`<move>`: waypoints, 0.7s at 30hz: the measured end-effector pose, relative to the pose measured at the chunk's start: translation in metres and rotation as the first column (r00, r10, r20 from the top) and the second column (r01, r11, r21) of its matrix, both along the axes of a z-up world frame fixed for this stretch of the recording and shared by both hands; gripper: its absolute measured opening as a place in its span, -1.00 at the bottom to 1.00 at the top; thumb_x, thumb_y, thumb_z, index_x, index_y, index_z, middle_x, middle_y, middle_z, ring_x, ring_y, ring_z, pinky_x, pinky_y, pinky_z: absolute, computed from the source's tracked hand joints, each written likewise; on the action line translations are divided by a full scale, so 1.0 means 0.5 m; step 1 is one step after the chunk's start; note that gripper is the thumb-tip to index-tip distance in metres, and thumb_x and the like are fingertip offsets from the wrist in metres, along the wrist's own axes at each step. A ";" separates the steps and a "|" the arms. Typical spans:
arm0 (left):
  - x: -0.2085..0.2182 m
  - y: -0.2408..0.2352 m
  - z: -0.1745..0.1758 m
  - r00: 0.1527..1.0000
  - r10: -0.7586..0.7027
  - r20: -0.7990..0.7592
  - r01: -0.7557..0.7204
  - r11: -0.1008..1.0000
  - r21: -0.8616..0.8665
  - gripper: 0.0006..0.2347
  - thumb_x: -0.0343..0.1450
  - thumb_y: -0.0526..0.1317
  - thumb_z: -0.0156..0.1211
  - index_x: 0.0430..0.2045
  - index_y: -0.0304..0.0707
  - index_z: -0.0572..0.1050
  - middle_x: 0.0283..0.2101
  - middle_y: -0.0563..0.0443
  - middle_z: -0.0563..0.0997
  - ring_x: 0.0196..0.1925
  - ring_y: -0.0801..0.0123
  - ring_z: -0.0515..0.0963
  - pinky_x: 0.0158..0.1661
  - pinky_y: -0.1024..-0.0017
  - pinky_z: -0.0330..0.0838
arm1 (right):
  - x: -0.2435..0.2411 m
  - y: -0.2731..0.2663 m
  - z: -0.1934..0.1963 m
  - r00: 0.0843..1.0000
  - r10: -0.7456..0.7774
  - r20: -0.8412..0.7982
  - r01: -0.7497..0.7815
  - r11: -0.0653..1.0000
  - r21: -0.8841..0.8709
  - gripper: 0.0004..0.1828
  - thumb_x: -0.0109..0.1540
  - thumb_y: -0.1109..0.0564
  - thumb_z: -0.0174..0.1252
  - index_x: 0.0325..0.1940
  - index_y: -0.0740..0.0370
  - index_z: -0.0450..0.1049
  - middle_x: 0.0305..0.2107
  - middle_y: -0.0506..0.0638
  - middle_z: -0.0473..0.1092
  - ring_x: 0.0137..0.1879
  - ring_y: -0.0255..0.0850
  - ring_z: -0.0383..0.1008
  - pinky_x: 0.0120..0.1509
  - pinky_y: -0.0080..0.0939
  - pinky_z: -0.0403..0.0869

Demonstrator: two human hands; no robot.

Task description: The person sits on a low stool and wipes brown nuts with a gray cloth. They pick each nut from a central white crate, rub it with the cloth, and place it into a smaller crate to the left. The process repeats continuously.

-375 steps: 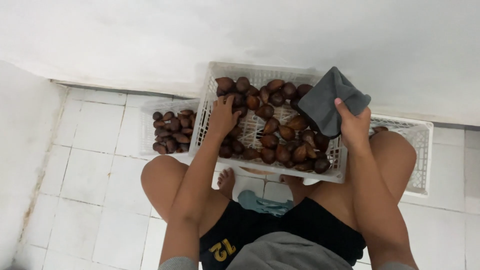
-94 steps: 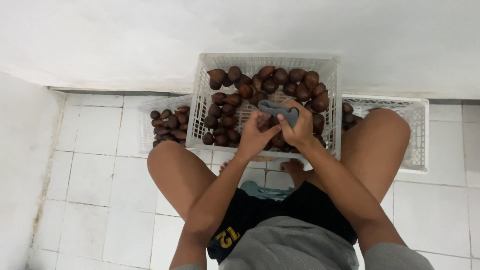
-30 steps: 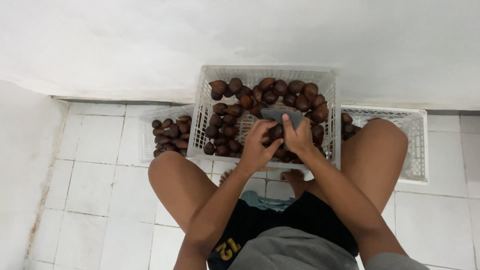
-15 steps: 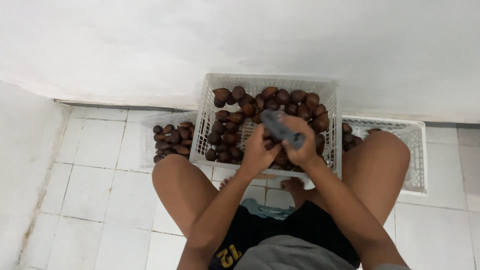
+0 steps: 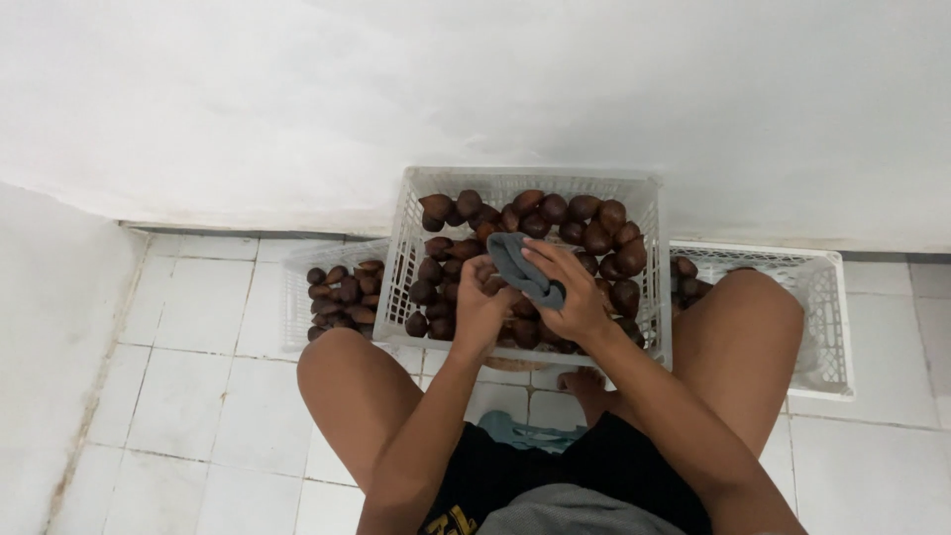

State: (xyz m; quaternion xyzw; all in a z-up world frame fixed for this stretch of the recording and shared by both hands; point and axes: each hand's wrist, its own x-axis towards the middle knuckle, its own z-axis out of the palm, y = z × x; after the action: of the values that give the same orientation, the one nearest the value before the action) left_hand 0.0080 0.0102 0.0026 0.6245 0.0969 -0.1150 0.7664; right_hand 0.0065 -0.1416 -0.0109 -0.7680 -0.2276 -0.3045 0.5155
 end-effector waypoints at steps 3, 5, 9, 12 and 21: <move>0.007 -0.001 0.016 0.988 0.139 -0.070 -0.148 0.980 -0.135 -0.57 0.30 -0.42 0.35 -0.03 -0.30 0.25 0.00 -0.06 0.44 -0.06 0.28 0.49 -0.20 0.44 0.51 | -0.001 -0.005 -0.001 0.999 0.041 -0.035 -0.038 0.996 0.081 -0.53 0.30 0.12 0.24 0.28 0.32 0.47 0.19 0.22 0.42 0.24 0.14 0.44 0.24 0.25 0.45; 0.022 0.013 0.010 0.985 0.157 -0.070 -0.165 0.975 -0.150 -0.59 0.34 -0.41 0.36 -0.04 -0.30 0.25 0.03 -0.10 0.43 -0.03 0.24 0.49 -0.15 0.38 0.53 | -0.008 -0.016 -0.004 0.998 0.040 -0.056 -0.035 0.995 0.089 -0.55 0.30 0.13 0.23 0.26 0.33 0.48 0.18 0.23 0.43 0.25 0.14 0.45 0.28 0.26 0.43; 0.041 0.042 0.001 0.993 0.119 0.010 -0.117 0.983 -0.142 -0.60 0.43 -0.35 0.33 0.03 -0.43 0.23 0.16 -0.35 0.35 0.14 0.04 0.42 0.03 0.14 0.49 | -0.005 -0.024 -0.019 0.992 0.066 -0.106 -0.032 0.955 0.296 -0.62 0.36 0.17 0.10 0.23 0.41 0.46 0.13 0.29 0.45 0.28 0.14 0.42 0.33 0.27 0.40; 0.032 0.039 0.013 0.998 0.015 0.060 -0.013 0.999 -0.039 -0.59 0.41 -0.31 0.37 0.06 -0.46 0.29 0.17 -0.45 0.35 0.28 -0.15 0.37 0.15 -0.06 0.41 | 0.003 -0.056 -0.054 0.996 -0.032 -0.082 0.051 0.966 0.254 -0.61 0.41 0.18 -0.03 0.28 0.44 0.39 0.17 0.31 0.40 0.29 0.15 0.39 0.37 0.32 0.36; 0.004 0.014 0.013 0.991 -0.114 0.073 0.103 0.985 0.140 -0.56 0.28 -0.35 0.43 0.04 -0.27 0.43 0.00 -0.17 0.54 0.15 0.11 0.52 0.15 0.06 0.48 | -0.012 -0.005 0.012 0.992 0.106 0.068 -0.105 0.994 -0.021 -0.58 0.30 0.15 0.22 0.22 0.34 0.51 0.22 0.30 0.39 0.27 0.19 0.42 0.35 0.31 0.36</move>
State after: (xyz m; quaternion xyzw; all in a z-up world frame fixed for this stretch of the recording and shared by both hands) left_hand 0.0099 0.0170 0.0090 0.6838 0.0393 -0.1244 0.7180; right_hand 0.0005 -0.1442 -0.0051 -0.7483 -0.2880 -0.3011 0.5162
